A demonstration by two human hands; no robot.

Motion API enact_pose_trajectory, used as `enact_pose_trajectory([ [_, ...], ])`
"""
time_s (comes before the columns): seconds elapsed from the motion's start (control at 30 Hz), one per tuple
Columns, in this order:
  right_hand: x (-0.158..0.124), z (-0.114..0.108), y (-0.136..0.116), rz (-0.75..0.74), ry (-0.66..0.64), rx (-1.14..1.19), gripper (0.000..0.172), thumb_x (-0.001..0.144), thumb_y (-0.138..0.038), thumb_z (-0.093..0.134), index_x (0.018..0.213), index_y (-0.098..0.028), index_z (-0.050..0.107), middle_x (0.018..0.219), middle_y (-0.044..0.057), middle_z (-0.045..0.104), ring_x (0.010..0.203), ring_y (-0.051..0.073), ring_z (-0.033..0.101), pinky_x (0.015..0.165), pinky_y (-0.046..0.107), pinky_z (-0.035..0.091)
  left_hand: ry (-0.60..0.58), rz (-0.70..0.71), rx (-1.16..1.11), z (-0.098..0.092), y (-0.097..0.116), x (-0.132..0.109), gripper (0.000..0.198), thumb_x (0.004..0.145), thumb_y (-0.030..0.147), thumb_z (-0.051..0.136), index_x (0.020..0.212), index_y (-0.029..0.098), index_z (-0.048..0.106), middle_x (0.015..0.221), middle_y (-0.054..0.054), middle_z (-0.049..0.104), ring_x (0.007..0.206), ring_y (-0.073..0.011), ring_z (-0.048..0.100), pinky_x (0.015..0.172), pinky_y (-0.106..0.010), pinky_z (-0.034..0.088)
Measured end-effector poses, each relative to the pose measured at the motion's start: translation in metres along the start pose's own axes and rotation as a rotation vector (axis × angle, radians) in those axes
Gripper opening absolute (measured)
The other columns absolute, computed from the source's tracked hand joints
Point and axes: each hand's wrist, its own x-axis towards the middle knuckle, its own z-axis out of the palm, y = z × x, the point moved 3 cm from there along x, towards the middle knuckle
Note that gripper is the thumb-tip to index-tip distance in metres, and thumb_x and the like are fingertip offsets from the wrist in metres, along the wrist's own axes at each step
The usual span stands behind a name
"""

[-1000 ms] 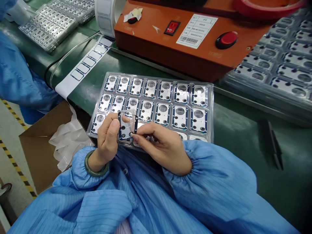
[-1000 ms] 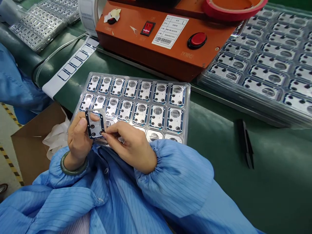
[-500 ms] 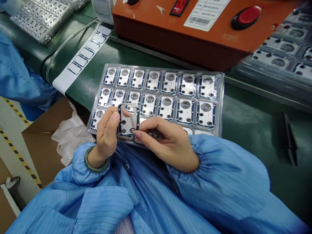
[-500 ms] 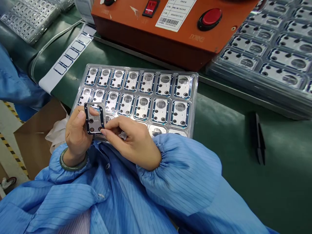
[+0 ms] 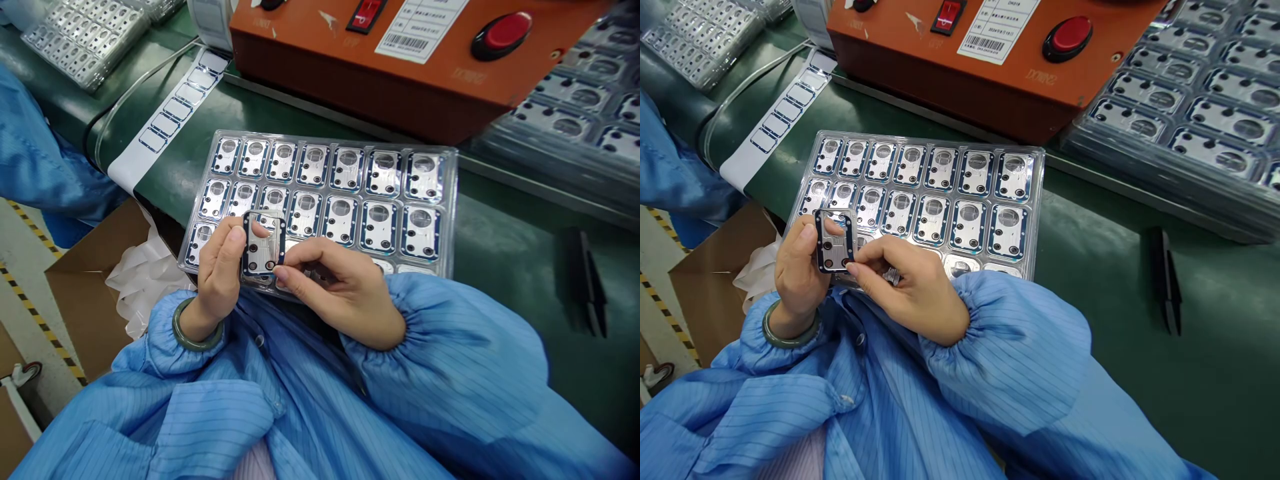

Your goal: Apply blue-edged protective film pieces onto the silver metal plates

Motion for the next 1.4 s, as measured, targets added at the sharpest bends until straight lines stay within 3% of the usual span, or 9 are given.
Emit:
enact_pose_trajectory([
  [0.23, 0.000, -0.001, -0.001, -0.026, 0.001, 0.010, 0.006, 0.084, -0.015, 0.063, 0.079, -0.018, 0.060, 0.070, -0.001, 0.065, 0.058, 0.008, 0.058, 0.055, 0.020, 0.047, -0.004, 0.011, -0.012, 0.000, 0.001, 0.001, 0.032, 0.093, 0.045, 0.044, 0.080, 0.022, 0.063, 0.057, 0.001, 0.047, 0.047, -0.0111, 0.040, 0.043, -0.027, 0.031],
  [0.63, 0.001, -0.001, 0.000, -0.022, -0.005, 0.005, 0.007, 0.084, -0.016, 0.062, 0.078, -0.019, 0.060, 0.070, -0.001, 0.065, 0.059, 0.009, 0.058, 0.055, 0.021, 0.048, -0.004, -0.018, 0.021, 0.000, -0.001, 0.001, 0.035, 0.092, 0.050, 0.042, 0.080, 0.022, 0.060, 0.058, 0.000, 0.048, 0.048, -0.0122, 0.043, 0.044, -0.027, 0.035],
  [1.13, -0.001, 0.001, -0.002, -0.117, -0.013, 0.010, 0.007, 0.084, -0.014, 0.061, 0.080, -0.018, 0.059, 0.068, -0.001, 0.061, 0.059, 0.008, 0.056, 0.054, 0.020, 0.047, 0.016, 0.078, 0.064, -0.001, 0.010, -0.003, 0.034, 0.093, 0.046, 0.043, 0.078, 0.022, 0.063, 0.063, -0.001, 0.054, 0.052, -0.0129, 0.048, 0.048, -0.028, 0.039],
  [1.3, -0.001, 0.001, -0.002, -0.154, -0.018, -0.011, 0.005, 0.085, -0.015, 0.060, 0.081, -0.018, 0.058, 0.069, 0.000, 0.060, 0.059, 0.008, 0.056, 0.055, 0.020, 0.047, -0.055, 0.069, -0.082, -0.001, 0.007, 0.000, 0.033, 0.093, 0.042, 0.044, 0.081, 0.019, 0.064, 0.068, -0.001, 0.056, 0.056, -0.0115, 0.049, 0.050, -0.025, 0.040],
  [1.4, -0.002, 0.001, -0.003, -0.214, -0.020, -0.058, 0.003, 0.088, -0.016, 0.057, 0.085, -0.017, 0.059, 0.071, 0.001, 0.062, 0.062, 0.010, 0.058, 0.057, 0.021, 0.048, -0.100, 0.078, -0.201, -0.001, 0.004, 0.003, 0.031, 0.093, 0.040, 0.044, 0.081, 0.018, 0.062, 0.077, -0.003, 0.057, 0.067, -0.0132, 0.056, 0.060, -0.026, 0.046],
])
